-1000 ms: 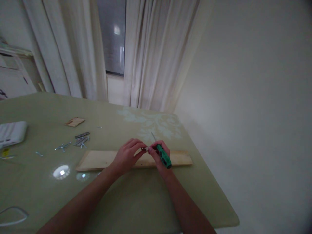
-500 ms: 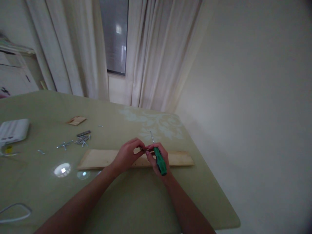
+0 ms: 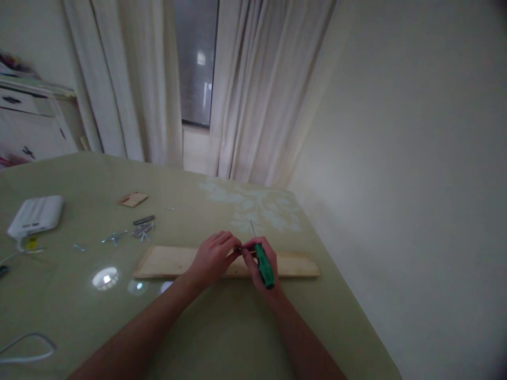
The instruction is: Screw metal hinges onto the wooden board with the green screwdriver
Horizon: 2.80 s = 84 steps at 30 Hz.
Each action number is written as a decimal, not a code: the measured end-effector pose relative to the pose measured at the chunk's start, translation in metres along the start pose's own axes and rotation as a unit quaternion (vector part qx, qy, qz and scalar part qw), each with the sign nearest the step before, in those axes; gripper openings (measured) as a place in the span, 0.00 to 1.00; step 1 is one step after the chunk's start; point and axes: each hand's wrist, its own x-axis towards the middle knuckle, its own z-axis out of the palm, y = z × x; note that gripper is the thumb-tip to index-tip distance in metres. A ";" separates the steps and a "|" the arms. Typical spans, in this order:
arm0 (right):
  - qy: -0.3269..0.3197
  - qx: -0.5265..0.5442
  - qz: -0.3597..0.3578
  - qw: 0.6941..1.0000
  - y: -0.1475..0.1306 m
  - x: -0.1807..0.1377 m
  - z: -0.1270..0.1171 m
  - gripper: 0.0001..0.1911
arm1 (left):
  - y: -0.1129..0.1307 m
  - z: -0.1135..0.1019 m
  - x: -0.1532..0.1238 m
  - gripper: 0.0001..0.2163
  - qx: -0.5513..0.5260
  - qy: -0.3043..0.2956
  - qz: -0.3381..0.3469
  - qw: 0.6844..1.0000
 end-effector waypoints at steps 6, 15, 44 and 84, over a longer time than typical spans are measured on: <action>-0.010 -0.011 0.001 1.000 0.001 -0.001 0.000 0.06 | -0.003 0.003 0.000 0.06 -0.042 0.000 -0.046 0.998; 0.003 -0.006 0.020 1.000 0.001 0.000 0.003 0.08 | 0.001 0.003 -0.001 0.03 -0.034 -0.024 -0.048 0.998; 0.002 0.122 0.126 0.985 -0.009 0.006 -0.001 0.15 | 0.004 0.006 0.008 0.17 -0.563 -0.085 -0.283 0.772; 0.006 0.095 0.101 0.990 -0.002 0.011 -0.003 0.16 | -0.010 0.007 0.003 0.18 -0.597 -0.140 -0.297 0.732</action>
